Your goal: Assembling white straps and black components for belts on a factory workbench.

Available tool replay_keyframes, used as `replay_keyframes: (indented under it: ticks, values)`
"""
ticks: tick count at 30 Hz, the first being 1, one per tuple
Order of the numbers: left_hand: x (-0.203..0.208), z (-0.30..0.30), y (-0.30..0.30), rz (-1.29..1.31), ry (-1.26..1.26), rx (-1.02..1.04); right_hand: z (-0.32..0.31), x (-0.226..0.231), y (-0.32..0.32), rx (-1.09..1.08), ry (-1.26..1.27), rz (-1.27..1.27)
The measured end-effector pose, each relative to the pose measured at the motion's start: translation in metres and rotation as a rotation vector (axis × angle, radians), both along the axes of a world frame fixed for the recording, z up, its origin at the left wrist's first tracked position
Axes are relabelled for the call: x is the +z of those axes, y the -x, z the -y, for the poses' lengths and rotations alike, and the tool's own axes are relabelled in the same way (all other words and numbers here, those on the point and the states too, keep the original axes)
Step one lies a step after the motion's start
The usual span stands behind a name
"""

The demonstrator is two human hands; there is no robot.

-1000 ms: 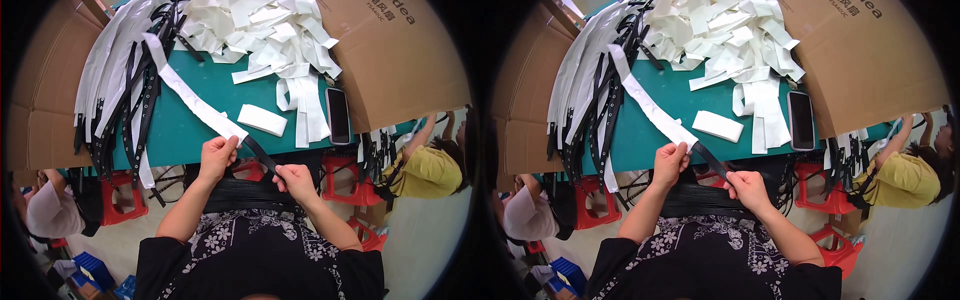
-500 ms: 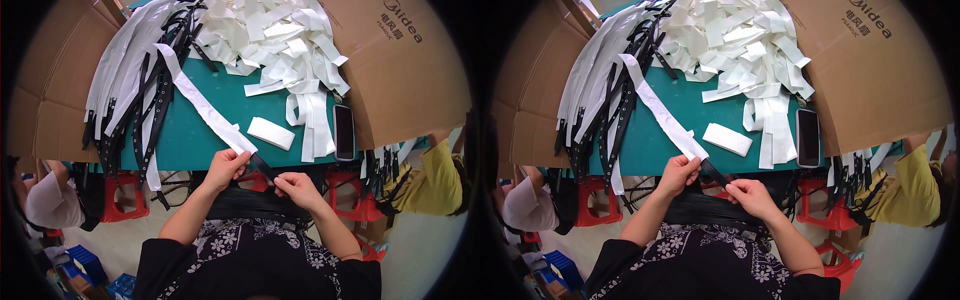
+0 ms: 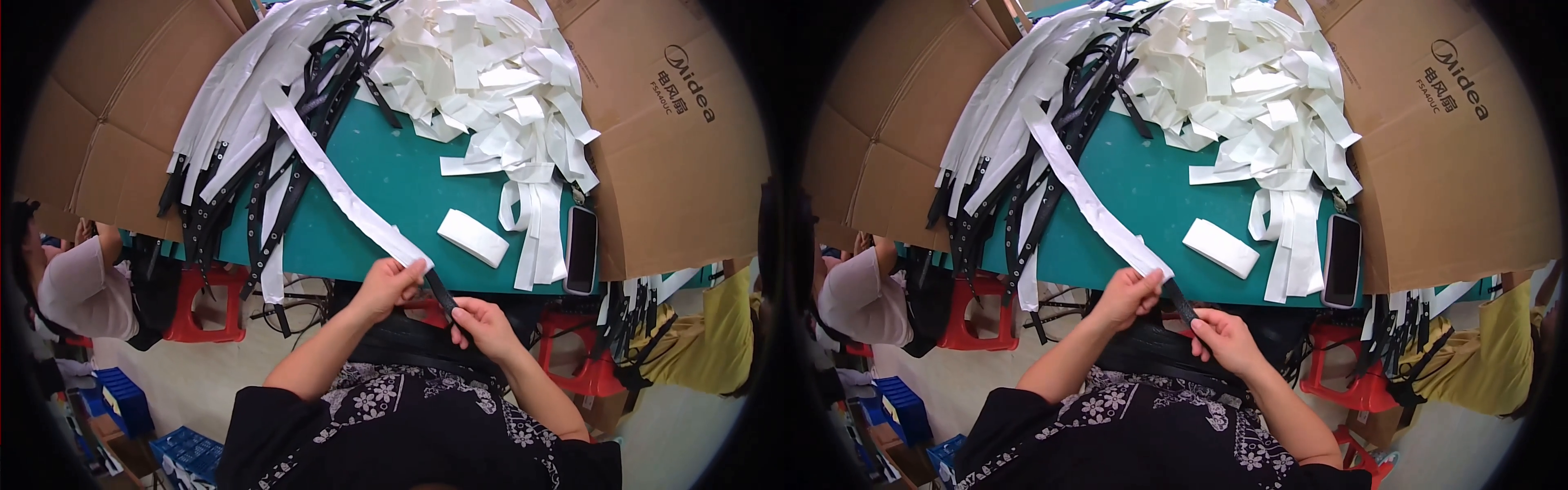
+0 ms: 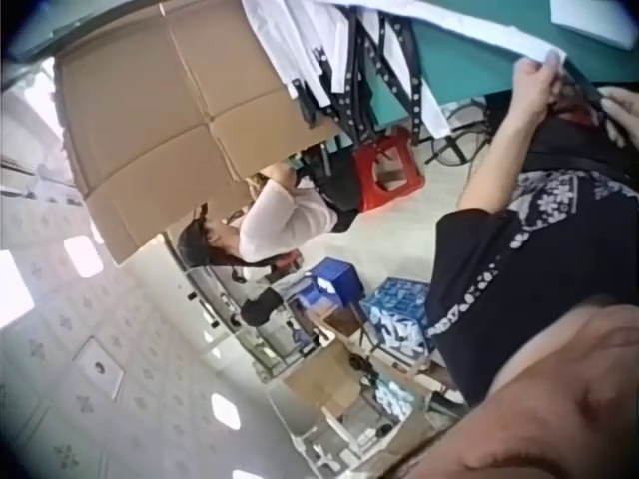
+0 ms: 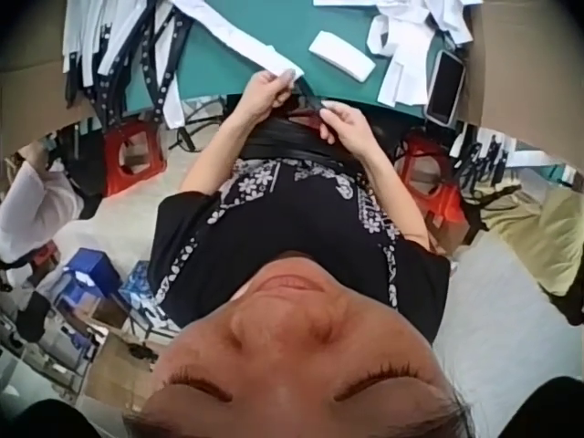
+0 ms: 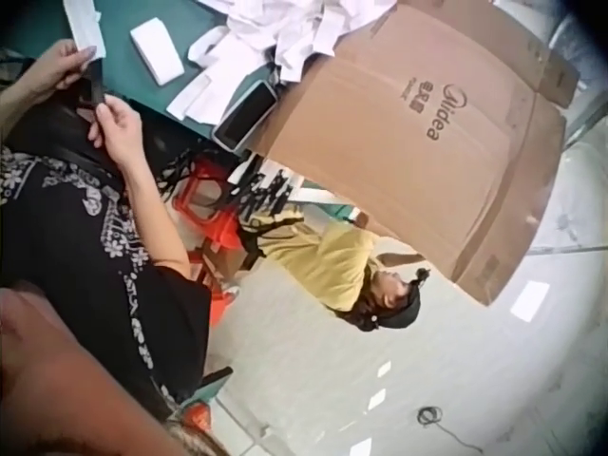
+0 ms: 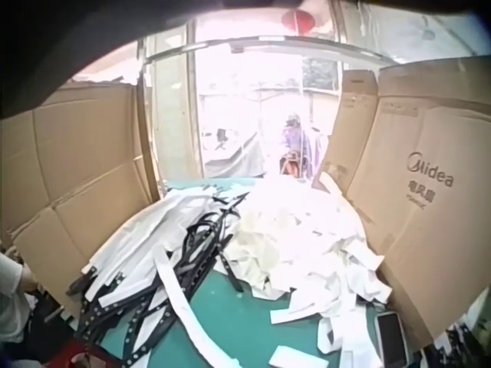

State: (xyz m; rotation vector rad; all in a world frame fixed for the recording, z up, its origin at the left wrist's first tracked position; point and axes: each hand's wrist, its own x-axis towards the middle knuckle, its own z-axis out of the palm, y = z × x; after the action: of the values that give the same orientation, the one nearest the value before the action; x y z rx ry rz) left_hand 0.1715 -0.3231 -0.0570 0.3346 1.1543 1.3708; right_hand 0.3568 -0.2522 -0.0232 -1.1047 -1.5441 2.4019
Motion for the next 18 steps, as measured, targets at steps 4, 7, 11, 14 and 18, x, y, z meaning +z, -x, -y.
replay_keyframes:
  ticks: [4, 7, 11, 14, 18]
  values:
    - [0.005, 0.003, 0.001, 0.0, -0.024, -0.003, -0.005, 0.003, 0.006, 0.005, -0.026, -0.036]
    - [0.013, 0.006, -0.017, -0.046, 0.039, -0.144, -0.003, -0.008, 0.018, -0.048, -0.06, -0.02]
    - [-0.004, 0.01, -0.022, 0.072, 0.016, -0.159, 0.001, -0.017, 0.018, -0.119, -0.06, -0.008]
    - [0.007, 0.012, -0.027, 0.012, -0.015, -0.227, 0.009, -0.018, 0.012, -0.215, -0.194, 0.093]
    - [0.001, 0.016, -0.05, 0.261, 0.007, -0.32, 0.004, -0.004, 0.03, -0.188, -0.309, 0.069]
